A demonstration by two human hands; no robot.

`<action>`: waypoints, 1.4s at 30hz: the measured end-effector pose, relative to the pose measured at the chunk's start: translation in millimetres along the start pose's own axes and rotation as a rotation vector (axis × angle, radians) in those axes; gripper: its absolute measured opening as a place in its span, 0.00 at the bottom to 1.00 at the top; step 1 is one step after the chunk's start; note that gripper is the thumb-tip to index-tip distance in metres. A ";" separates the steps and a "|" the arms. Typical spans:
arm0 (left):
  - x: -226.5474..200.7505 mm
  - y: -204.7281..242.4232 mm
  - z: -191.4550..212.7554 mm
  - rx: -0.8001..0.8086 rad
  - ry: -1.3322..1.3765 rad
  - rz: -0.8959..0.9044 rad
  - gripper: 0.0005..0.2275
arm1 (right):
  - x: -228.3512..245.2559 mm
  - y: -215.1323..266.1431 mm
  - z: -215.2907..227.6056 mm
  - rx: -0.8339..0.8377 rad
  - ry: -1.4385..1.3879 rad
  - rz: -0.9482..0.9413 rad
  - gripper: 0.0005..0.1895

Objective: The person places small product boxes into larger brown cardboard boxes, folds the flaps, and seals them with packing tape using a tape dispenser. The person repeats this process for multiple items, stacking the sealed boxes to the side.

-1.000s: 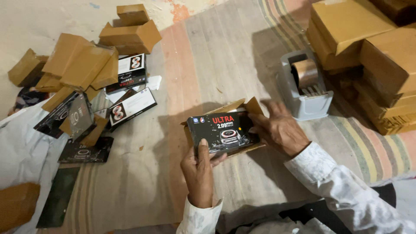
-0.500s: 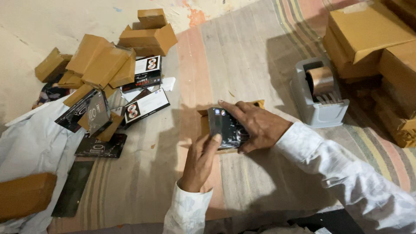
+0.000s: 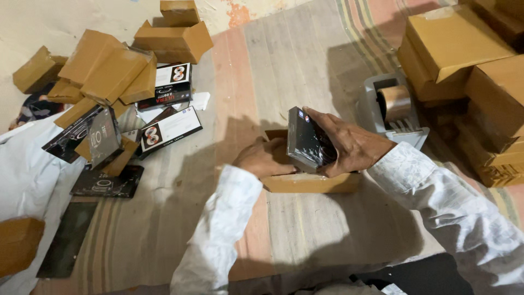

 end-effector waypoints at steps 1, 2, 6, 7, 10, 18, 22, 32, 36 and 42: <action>-8.0 -6.0 -6.5 -0.029 -0.068 -0.046 0.35 | 3.1 -0.2 2.1 0.001 0.003 0.008 0.69; -14.4 -10.4 -12.3 -0.059 -0.137 -0.093 0.34 | 3.4 -0.7 2.3 0.027 0.007 -0.015 0.69; -0.5 -11.1 -39.3 -0.062 -0.148 0.012 0.34 | 8.4 -4.6 7.8 0.092 0.027 -0.067 0.68; 1.4 -8.6 -47.2 -0.029 -0.132 0.029 0.29 | 10.0 -6.5 9.6 0.098 0.035 -0.071 0.68; -4.5 6.9 -32.5 -0.246 0.057 0.003 0.23 | 4.2 -13.4 3.8 0.199 0.173 -0.181 0.70; 19.0 47.3 7.4 -0.661 0.366 0.106 0.27 | 10.9 -16.3 -27.9 0.227 0.416 -0.129 0.67; 29.8 55.4 7.7 -0.744 0.554 0.020 0.28 | -7.8 -14.0 -50.0 0.365 0.554 -0.207 0.69; 1.7 62.8 -2.0 -0.756 0.392 -0.243 0.17 | -39.3 -11.3 -92.1 0.440 0.734 -0.228 0.54; -29.0 70.7 0.4 -0.746 0.273 -0.328 0.19 | -42.5 -5.4 -91.4 0.484 0.651 -0.266 0.50; -33.7 73.1 -3.6 -0.627 0.372 -0.196 0.28 | 4.3 34.1 -0.5 -0.147 0.514 -0.096 0.35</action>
Point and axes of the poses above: each hand's wrist, its own y-axis away from the middle knuckle, its own z-axis out of the back of the hand, x = y × z, the point moved 10 cm from there along -y, towards the middle knuckle, and after that the axes turned 15 degrees about y, right-handed, at the moved point
